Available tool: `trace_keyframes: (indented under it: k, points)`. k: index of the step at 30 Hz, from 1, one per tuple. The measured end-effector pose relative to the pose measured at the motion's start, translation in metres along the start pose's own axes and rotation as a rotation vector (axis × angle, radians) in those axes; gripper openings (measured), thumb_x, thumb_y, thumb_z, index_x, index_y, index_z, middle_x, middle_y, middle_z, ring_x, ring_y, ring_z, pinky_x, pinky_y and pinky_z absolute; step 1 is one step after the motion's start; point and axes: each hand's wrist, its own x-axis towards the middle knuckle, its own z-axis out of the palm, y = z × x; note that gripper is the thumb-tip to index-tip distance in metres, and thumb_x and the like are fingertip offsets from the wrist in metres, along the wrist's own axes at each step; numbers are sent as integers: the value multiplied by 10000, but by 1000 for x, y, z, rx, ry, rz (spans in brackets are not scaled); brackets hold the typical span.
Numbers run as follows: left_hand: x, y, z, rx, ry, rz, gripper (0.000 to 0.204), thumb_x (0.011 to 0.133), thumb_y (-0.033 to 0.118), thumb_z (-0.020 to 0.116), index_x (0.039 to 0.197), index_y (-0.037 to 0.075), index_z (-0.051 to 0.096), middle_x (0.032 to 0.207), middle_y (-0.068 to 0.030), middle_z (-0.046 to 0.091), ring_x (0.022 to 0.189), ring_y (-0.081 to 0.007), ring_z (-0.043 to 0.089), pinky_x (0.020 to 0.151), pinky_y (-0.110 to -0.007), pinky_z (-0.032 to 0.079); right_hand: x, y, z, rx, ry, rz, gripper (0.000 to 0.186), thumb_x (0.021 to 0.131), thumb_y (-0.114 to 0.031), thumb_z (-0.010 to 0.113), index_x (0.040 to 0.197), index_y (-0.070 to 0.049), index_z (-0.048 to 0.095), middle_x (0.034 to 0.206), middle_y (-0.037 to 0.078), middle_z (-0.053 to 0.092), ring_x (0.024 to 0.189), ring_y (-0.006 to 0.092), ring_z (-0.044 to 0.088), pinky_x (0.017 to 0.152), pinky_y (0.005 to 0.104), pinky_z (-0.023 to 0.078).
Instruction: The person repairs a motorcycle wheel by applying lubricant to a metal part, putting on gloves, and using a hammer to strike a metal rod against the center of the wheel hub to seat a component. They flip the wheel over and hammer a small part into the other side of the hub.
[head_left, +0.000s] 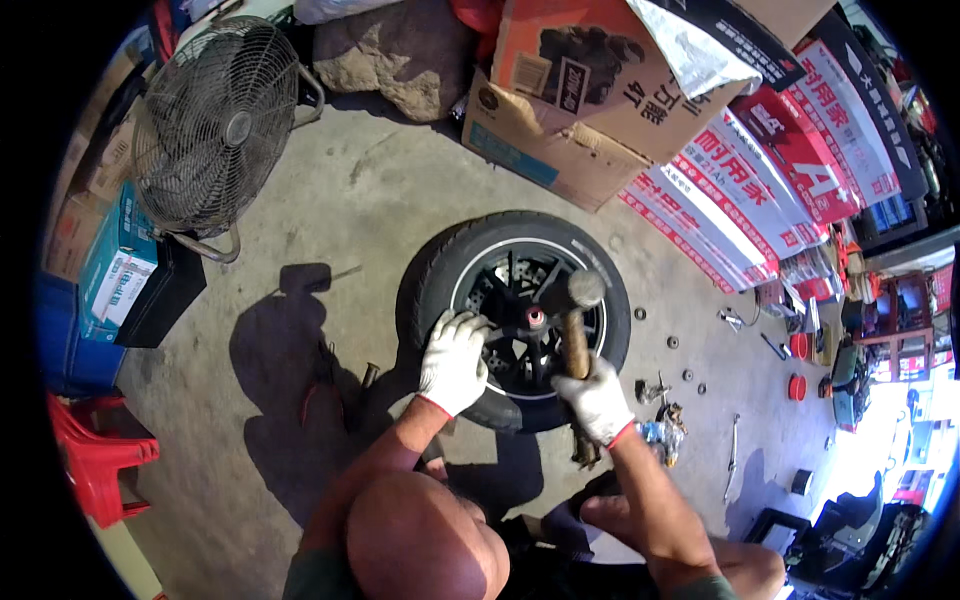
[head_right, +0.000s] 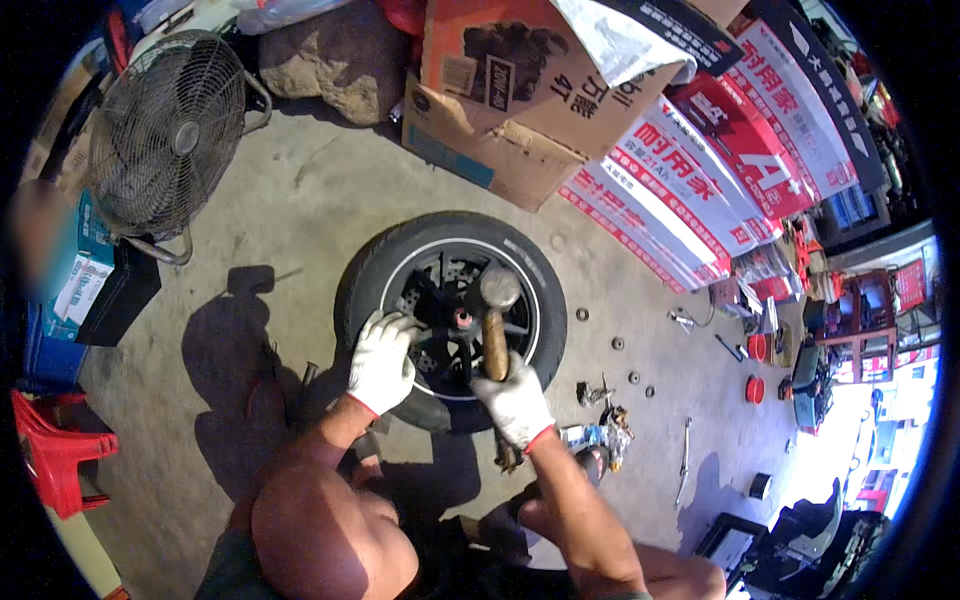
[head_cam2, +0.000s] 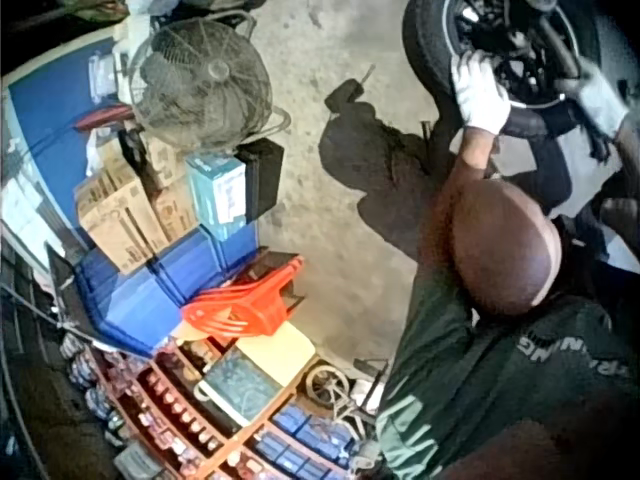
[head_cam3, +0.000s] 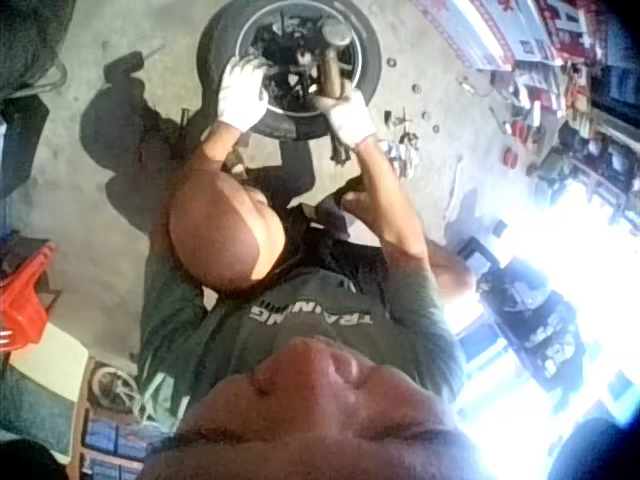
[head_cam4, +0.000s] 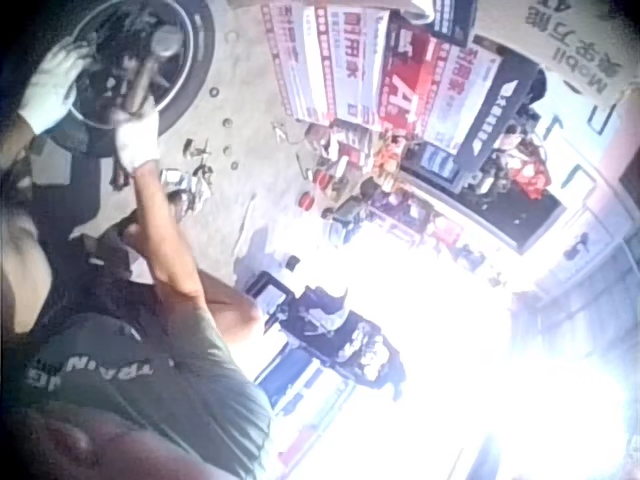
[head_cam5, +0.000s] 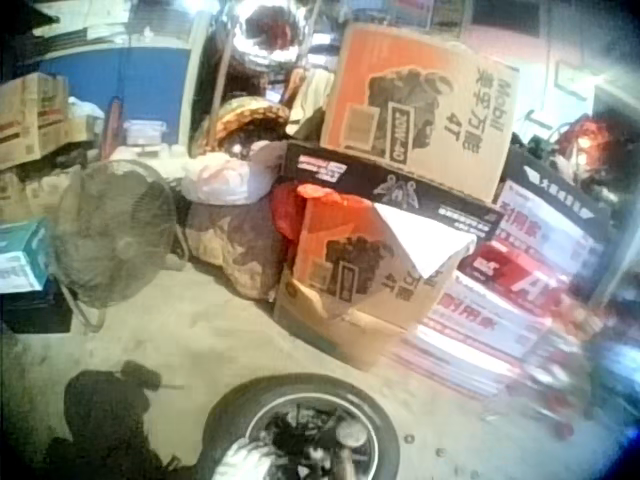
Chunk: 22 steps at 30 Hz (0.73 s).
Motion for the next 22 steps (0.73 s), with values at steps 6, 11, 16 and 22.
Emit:
trace_keyframes:
  k: [6, 11, 16, 22]
  points:
    - [-1, -1, -2, 29, -50, -38, 477, 668, 133, 649, 1130, 19, 607, 1222, -127, 586, 1221, -301, 514, 1136, -490, 328, -36, -84, -41, 77, 174, -183, 322, 778, -103, 721, 1048, 7, 586, 809, 48, 621, 698, 127, 550, 634, 316, 486]
    - [-1, 2, -4, -20, -67, -73, 478, 674, 101, 650, 1146, 29, 616, 1197, -140, 586, 1215, -324, 512, 1135, -494, 332, -46, -81, -36, 167, 170, -302, 296, 779, -75, 703, 1044, -4, 591, 869, 80, 656, 760, 155, 600, 718, 323, 507]
    - [7, 5, 3, 0, 8, -2, 414, 673, 128, 641, 1075, 37, 604, 1207, -122, 591, 1201, -306, 532, 1126, -487, 343, -6, 35, 16, -52, 18, -94, 431, 777, -145, 722, 1144, 25, 573, 868, 141, 659, 786, 226, 615, 758, 358, 512]
    - [-4, -7, 9, 19, 11, 13, 453, 666, 157, 647, 1104, 52, 602, 1234, -121, 584, 1224, -299, 518, 1138, -487, 327, -16, -6, 0, 74, -82, 119, 433, 785, -135, 727, 1162, 19, 579, 844, 90, 645, 772, 176, 591, 737, 340, 512]
